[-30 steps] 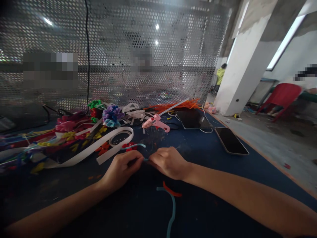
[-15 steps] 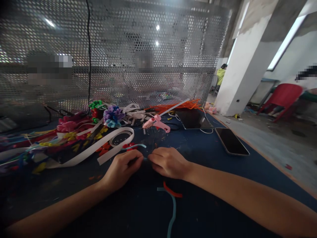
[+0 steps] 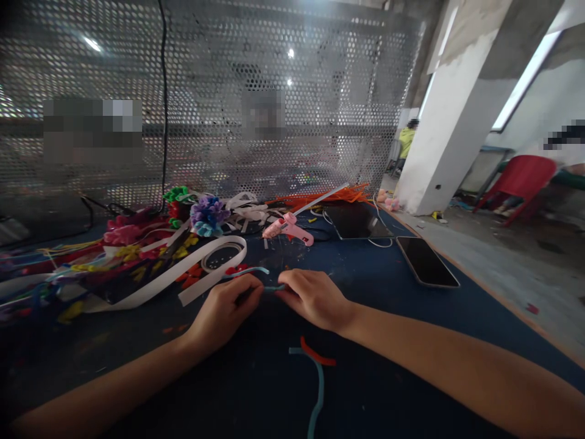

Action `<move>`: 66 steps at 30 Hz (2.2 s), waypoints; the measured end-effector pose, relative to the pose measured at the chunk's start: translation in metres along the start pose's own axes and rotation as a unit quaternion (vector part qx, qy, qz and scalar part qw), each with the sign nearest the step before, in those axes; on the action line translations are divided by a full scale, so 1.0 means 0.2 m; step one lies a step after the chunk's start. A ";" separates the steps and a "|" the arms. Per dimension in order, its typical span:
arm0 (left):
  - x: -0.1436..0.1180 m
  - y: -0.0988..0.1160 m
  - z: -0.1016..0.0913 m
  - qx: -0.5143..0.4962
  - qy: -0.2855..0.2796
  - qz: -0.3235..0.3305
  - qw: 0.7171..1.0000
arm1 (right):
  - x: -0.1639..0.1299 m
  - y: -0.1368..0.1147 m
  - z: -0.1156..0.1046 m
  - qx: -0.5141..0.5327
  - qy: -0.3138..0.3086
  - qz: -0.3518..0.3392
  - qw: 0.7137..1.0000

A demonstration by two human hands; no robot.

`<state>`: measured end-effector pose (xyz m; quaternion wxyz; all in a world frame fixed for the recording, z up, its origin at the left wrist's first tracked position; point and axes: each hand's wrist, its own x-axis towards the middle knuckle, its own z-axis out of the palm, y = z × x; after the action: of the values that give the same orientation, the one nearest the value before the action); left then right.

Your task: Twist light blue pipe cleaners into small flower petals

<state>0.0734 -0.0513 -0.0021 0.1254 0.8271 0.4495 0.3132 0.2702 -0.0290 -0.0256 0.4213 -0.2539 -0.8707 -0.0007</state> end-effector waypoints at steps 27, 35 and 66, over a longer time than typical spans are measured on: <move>-0.01 0.00 0.00 -0.008 0.006 0.013 1.000 | 0.02 -0.01 0.02 -0.007 -0.112 0.062 0.992; -0.02 -0.01 0.00 0.006 -0.013 0.045 0.999 | 0.02 0.00 0.02 -0.036 -0.220 0.006 0.975; -0.04 0.00 -0.03 0.447 0.064 0.351 0.820 | 0.01 -0.01 0.02 -0.037 -0.099 0.005 0.994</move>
<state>0.0661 -0.0577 -0.0003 -0.4059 0.8723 0.2259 0.1526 0.2652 -0.0295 -0.0261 0.3230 -0.2723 -0.9063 -0.0058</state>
